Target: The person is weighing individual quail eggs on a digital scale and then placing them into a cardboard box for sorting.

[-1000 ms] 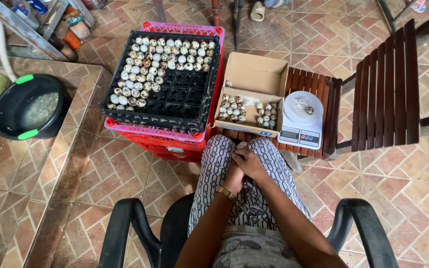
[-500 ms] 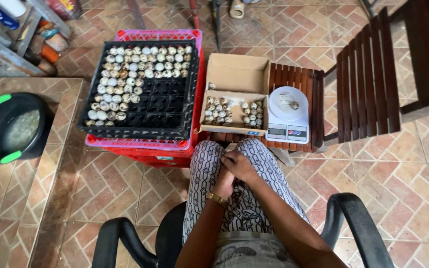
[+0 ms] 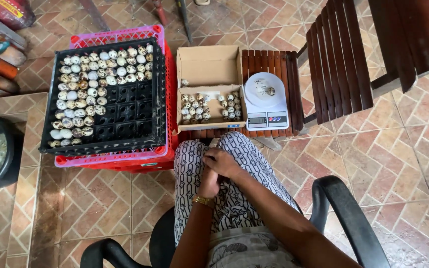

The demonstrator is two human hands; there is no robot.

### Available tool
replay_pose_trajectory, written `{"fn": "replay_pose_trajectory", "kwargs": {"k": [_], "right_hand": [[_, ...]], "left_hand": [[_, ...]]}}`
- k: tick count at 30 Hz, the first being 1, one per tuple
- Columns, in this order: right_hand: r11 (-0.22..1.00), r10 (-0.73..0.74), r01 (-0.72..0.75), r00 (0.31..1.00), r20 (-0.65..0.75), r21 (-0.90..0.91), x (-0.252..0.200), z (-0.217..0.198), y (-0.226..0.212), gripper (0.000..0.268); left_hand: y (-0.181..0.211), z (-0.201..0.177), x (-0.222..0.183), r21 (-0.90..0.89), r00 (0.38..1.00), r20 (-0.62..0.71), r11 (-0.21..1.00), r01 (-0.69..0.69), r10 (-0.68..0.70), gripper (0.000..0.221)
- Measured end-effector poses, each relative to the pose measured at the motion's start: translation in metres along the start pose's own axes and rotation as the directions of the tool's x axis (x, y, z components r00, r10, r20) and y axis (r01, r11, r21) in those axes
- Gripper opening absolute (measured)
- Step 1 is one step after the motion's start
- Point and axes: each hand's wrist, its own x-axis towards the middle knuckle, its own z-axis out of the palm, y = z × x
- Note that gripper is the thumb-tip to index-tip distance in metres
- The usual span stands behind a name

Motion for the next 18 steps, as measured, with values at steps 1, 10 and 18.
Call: {"fn": "replay_pose_trajectory", "kwargs": {"k": [1, 10, 18], "right_hand": [[1.000, -0.024, 0.024, 1.000, -0.009, 0.003, 0.001, 0.002, 0.004, 0.028], [0.999, -0.041, 0.041, 0.999, -0.017, 0.004, 0.006, 0.006, 0.013, 0.026], [0.999, -0.029, 0.041, 0.884, -0.466, 0.016, 0.030, -0.055, 0.041, 0.010]], "left_hand": [[0.000, 0.000, 0.000, -0.026, 1.000, 0.019, 1.000, 0.015, -0.015, 0.035], [0.002, -0.006, 0.002, -0.189, 0.989, 0.126, 0.977, 0.099, -0.076, 0.035], [0.031, 0.016, -0.016, -0.391, 0.974, 0.209, 0.905, 0.166, -0.089, 0.033]]}}
